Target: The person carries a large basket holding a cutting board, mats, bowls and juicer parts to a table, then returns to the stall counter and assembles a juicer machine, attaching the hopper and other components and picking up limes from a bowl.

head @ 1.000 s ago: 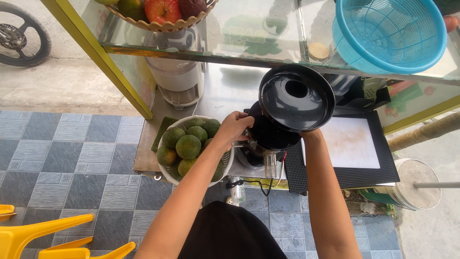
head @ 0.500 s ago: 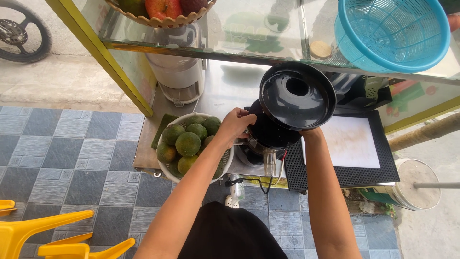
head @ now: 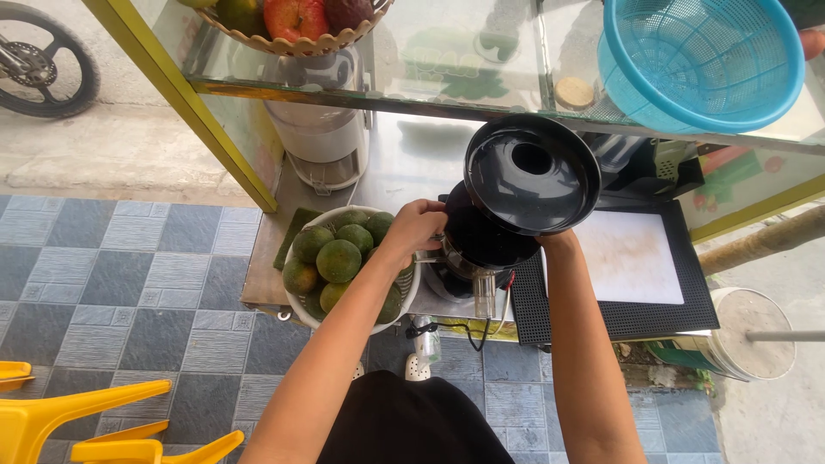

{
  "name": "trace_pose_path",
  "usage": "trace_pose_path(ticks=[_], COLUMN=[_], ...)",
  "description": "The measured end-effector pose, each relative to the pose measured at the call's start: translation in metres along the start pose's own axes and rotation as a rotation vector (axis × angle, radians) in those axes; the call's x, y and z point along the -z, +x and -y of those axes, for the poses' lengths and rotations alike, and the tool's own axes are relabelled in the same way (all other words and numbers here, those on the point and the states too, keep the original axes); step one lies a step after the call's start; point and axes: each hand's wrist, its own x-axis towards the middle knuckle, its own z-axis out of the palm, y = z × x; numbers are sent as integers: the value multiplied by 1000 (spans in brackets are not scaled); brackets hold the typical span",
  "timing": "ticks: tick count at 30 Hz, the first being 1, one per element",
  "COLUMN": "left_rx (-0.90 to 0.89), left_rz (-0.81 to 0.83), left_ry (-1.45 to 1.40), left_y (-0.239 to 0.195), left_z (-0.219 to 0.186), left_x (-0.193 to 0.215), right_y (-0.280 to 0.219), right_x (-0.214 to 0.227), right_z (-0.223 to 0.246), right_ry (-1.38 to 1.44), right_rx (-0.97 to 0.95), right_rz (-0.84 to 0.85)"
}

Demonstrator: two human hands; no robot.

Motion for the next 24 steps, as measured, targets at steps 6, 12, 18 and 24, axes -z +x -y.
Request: trace_pose_path(ticks=[6,12,18,24], left_rx=[-39,-250,-381,-498], left_rz=[17,-214,-672,-1398], left_ry=[-192,-347,-385,302], left_y=[1,-38,-66,-110], left_z=[10,-8,22,47], left_x=[43,116,236,313], right_y=[-5,-1,1,-1], right_x=[6,-4,-4,-7], right_z=[-1,6,5,8], right_ry=[-122,-69,70,59], right_rx=[71,92,-34,19], right_rz=[-21,29,-115,-19])
